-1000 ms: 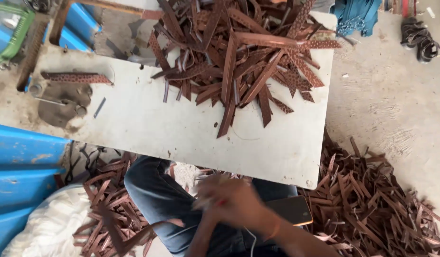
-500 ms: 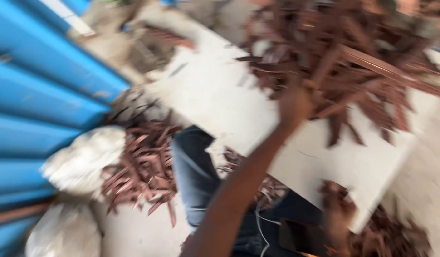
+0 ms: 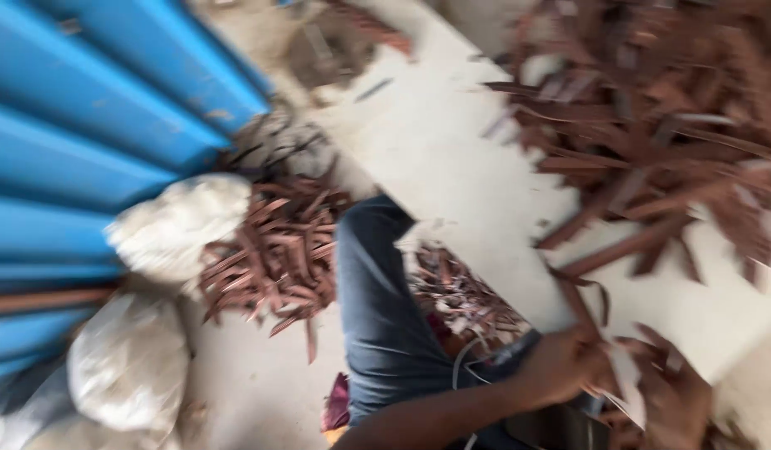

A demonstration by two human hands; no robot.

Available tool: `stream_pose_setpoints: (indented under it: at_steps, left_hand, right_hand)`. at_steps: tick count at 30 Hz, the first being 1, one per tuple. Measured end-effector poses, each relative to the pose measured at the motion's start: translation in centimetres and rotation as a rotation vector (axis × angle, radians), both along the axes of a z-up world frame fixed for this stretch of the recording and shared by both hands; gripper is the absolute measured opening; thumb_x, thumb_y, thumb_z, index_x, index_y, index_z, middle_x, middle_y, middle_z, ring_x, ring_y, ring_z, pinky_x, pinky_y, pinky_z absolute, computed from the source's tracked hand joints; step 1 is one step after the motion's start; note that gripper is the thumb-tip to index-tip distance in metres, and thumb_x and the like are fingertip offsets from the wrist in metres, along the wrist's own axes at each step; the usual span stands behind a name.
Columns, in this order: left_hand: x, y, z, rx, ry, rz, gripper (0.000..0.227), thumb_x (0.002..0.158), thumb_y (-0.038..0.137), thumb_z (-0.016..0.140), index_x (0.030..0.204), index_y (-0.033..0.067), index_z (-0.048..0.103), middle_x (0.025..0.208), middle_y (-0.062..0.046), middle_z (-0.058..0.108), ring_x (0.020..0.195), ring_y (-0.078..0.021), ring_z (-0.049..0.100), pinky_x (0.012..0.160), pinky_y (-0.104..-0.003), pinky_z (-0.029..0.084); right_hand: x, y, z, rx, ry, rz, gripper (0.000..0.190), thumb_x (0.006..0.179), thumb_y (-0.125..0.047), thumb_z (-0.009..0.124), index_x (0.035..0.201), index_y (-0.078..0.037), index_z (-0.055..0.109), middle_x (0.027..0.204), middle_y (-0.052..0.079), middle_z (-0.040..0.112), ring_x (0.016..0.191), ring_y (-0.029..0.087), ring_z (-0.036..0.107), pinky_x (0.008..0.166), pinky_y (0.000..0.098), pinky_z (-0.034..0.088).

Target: Trimming and preparing patterned leather straps using a small hand tool in a manufacturing setting.

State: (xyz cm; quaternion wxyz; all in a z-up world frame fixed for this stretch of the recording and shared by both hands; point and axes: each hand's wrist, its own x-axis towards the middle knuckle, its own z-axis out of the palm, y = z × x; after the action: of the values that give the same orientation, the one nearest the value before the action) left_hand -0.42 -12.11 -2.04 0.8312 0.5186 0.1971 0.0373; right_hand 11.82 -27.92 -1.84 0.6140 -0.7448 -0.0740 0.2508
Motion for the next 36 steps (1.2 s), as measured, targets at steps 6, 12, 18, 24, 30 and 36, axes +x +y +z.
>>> stream_pose_setpoints:
  at_steps: [6, 12, 18, 24, 30, 36]
  left_hand:
    - [-0.4, 2.2, -3.4, 1.149, -0.155, -0.629, 0.015, 0.090, 0.024, 0.075, 0.097, 0.0110, 0.077, 0.091, -0.014, 0.075, 0.083, -0.0352, 0.073, 0.084, -0.050, 0.059]
    - [2.5, 8.3, 5.2, 1.091, -0.152, -0.171, 0.024, 0.100, 0.022, 0.068, 0.116, 0.0044, 0.066, 0.110, -0.013, 0.070, 0.088, -0.0342, 0.070, 0.075, -0.045, 0.056]
    - [2.7, 7.9, 3.9, 1.244, -0.283, -0.071, 0.028, 0.095, 0.021, 0.074, 0.115, 0.0032, 0.068, 0.114, -0.010, 0.066, 0.094, -0.0314, 0.069, 0.079, -0.042, 0.057]
    - [3.1, 6.5, 3.0, 1.315, -0.178, -0.066, 0.026, 0.084, 0.010, 0.074, 0.108, 0.0032, 0.071, 0.112, -0.008, 0.067, 0.093, -0.0285, 0.071, 0.079, -0.041, 0.059]
    - [3.6, 7.1, 5.1, 1.007, 0.008, -0.014, 0.013, 0.090, 0.015, 0.078, 0.099, 0.0048, 0.075, 0.115, -0.006, 0.071, 0.084, -0.0269, 0.074, 0.075, -0.040, 0.059]
    - [3.3, 8.0, 4.3, 0.856, 0.027, -0.115, 0.015, 0.096, 0.018, 0.071, 0.104, 0.0050, 0.074, 0.120, -0.009, 0.064, 0.080, -0.0270, 0.073, 0.069, -0.041, 0.059]
  right_hand:
    - [-2.0, 3.6, 8.1, -0.592, -0.216, -0.072, 0.039, 0.091, -0.017, 0.077, 0.129, -0.009, 0.074, 0.106, 0.009, 0.079, 0.076, 0.015, 0.063, 0.067, 0.0294, 0.053]
    - [-2.4, 5.0, 8.4, -0.425, -0.567, 0.063, 0.044, 0.084, -0.016, 0.079, 0.125, -0.003, 0.070, 0.117, 0.016, 0.069, 0.091, 0.026, 0.075, 0.074, 0.0350, 0.063]
    - [-2.0, 6.3, 10.7, -0.708, -0.690, 0.097, 0.031, 0.074, -0.002, 0.080, 0.104, -0.001, 0.078, 0.104, 0.013, 0.075, 0.078, 0.034, 0.075, 0.067, 0.0410, 0.060]
    - [-4.3, 8.2, 12.0, -0.373, -0.665, 0.172, 0.029, 0.073, 0.009, 0.076, 0.101, 0.001, 0.074, 0.098, 0.013, 0.076, 0.081, 0.028, 0.076, 0.070, 0.0355, 0.062]
    - [-5.8, 7.2, 9.7, -0.337, -0.727, -0.060, 0.040, 0.073, 0.010, 0.074, 0.112, 0.000, 0.072, 0.108, 0.014, 0.071, 0.086, 0.025, 0.076, 0.072, 0.0323, 0.062]
    - [-4.7, 5.5, 6.9, -0.593, -0.730, 0.016, 0.033, 0.076, 0.006, 0.076, 0.107, -0.004, 0.074, 0.100, 0.007, 0.075, 0.072, 0.023, 0.075, 0.064, 0.0333, 0.060]
